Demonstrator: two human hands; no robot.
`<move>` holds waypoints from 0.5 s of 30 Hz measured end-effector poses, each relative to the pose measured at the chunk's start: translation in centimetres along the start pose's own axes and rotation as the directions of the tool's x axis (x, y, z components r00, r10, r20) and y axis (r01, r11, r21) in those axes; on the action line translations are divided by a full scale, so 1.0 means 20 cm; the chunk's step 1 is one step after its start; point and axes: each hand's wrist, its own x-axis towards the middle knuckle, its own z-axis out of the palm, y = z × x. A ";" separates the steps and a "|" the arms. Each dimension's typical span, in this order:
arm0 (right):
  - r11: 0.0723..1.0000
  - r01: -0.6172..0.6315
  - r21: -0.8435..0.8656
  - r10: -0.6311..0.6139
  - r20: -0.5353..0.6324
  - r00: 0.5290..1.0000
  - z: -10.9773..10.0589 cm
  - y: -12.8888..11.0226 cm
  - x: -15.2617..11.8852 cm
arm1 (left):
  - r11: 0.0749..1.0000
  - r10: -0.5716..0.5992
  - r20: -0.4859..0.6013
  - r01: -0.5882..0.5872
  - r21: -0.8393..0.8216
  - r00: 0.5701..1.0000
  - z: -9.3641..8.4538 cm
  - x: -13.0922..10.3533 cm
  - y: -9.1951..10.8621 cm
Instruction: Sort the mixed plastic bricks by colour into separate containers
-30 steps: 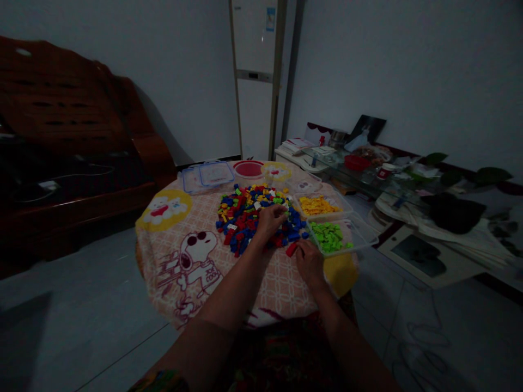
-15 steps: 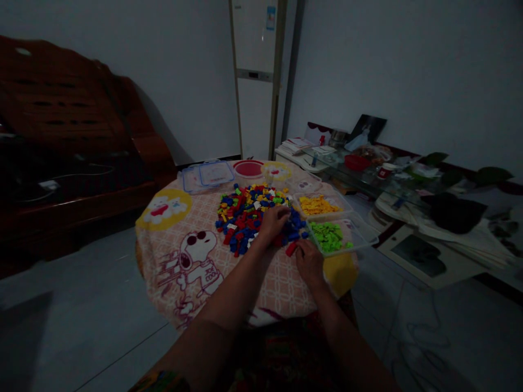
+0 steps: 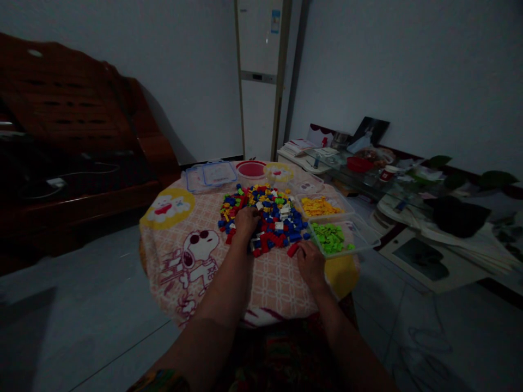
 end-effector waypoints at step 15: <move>1.000 0.002 -0.014 -0.002 -0.001 1.000 0.01 0.01 0.00 | 0.974 -0.021 -0.099 -0.002 -0.227 0.995 -0.04 0.00 0.03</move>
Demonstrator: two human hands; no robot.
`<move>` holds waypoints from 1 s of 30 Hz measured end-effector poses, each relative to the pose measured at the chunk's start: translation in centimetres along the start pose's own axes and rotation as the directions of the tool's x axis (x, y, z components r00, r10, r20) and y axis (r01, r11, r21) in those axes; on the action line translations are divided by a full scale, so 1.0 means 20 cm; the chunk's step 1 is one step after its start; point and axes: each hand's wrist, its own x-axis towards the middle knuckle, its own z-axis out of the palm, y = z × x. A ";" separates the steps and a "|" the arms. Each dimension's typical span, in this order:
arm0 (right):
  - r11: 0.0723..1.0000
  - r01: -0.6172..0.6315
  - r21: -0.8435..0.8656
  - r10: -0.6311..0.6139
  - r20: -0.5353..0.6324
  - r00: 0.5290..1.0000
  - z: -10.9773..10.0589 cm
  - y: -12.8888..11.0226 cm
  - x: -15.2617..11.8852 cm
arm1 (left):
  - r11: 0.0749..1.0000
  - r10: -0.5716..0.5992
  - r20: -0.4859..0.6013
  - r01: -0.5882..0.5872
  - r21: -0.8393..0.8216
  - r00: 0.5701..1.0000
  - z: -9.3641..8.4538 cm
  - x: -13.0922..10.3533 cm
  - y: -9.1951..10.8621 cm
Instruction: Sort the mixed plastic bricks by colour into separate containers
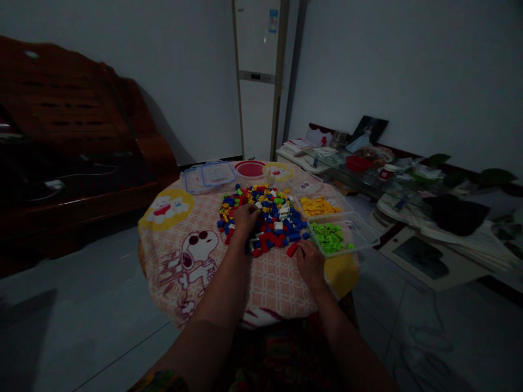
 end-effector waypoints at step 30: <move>0.998 0.045 -0.036 -0.044 0.014 0.999 -0.02 -0.02 0.01 | 0.735 0.673 0.226 -0.601 -0.315 0.704 0.27 -0.31 0.25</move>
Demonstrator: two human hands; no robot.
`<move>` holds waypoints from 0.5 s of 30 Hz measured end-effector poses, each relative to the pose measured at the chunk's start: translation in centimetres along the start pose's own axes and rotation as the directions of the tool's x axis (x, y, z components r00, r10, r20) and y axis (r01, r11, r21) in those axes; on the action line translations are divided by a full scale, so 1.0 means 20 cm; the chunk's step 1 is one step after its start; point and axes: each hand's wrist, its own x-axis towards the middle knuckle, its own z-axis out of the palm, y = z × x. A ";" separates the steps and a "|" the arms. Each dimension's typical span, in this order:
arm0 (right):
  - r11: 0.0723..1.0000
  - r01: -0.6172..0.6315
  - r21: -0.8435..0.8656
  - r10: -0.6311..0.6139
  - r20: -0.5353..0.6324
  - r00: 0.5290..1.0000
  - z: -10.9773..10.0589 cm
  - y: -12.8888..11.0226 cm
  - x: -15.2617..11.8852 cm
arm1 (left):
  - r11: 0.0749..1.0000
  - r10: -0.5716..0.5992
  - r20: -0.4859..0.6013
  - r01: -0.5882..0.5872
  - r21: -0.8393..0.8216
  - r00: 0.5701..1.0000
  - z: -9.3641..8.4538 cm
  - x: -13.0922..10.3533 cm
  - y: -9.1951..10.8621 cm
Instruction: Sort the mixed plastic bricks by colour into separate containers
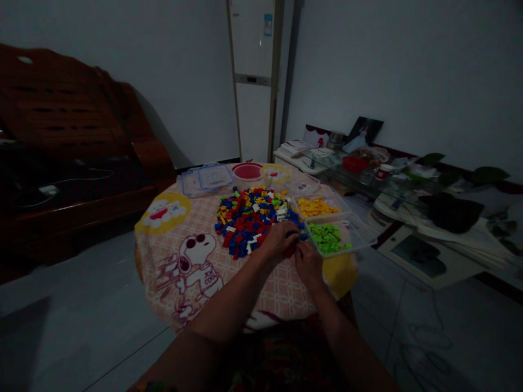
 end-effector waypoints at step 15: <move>0.997 -0.017 0.081 0.022 -0.061 0.998 0.03 0.03 -0.01 | 0.872 -0.053 0.055 0.019 0.489 0.997 -0.01 -0.20 -0.05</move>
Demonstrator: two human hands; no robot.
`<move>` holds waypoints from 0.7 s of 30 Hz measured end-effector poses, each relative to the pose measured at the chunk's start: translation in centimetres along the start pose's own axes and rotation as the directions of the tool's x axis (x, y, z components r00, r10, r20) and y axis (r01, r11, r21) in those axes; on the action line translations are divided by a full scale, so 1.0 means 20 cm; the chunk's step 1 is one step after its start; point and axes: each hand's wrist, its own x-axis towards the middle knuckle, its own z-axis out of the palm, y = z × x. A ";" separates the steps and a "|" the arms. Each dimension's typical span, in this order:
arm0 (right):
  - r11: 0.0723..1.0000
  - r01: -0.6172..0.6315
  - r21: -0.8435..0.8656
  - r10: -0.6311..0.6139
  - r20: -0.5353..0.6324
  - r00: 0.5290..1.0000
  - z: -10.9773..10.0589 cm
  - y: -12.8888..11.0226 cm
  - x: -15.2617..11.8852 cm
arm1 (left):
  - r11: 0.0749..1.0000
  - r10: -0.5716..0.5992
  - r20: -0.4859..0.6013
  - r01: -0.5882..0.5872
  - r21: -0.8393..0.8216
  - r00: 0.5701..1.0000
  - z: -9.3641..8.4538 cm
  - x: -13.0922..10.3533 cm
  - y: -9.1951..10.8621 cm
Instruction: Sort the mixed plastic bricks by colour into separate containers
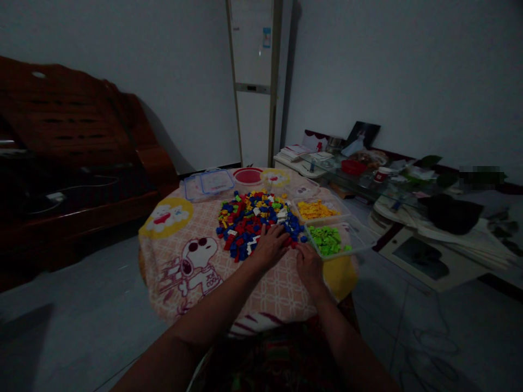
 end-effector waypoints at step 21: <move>1.000 -0.006 -0.016 0.006 0.003 1.000 0.00 -0.01 0.00 | 0.999 -0.018 -0.080 0.015 -0.046 0.997 0.00 0.19 -0.10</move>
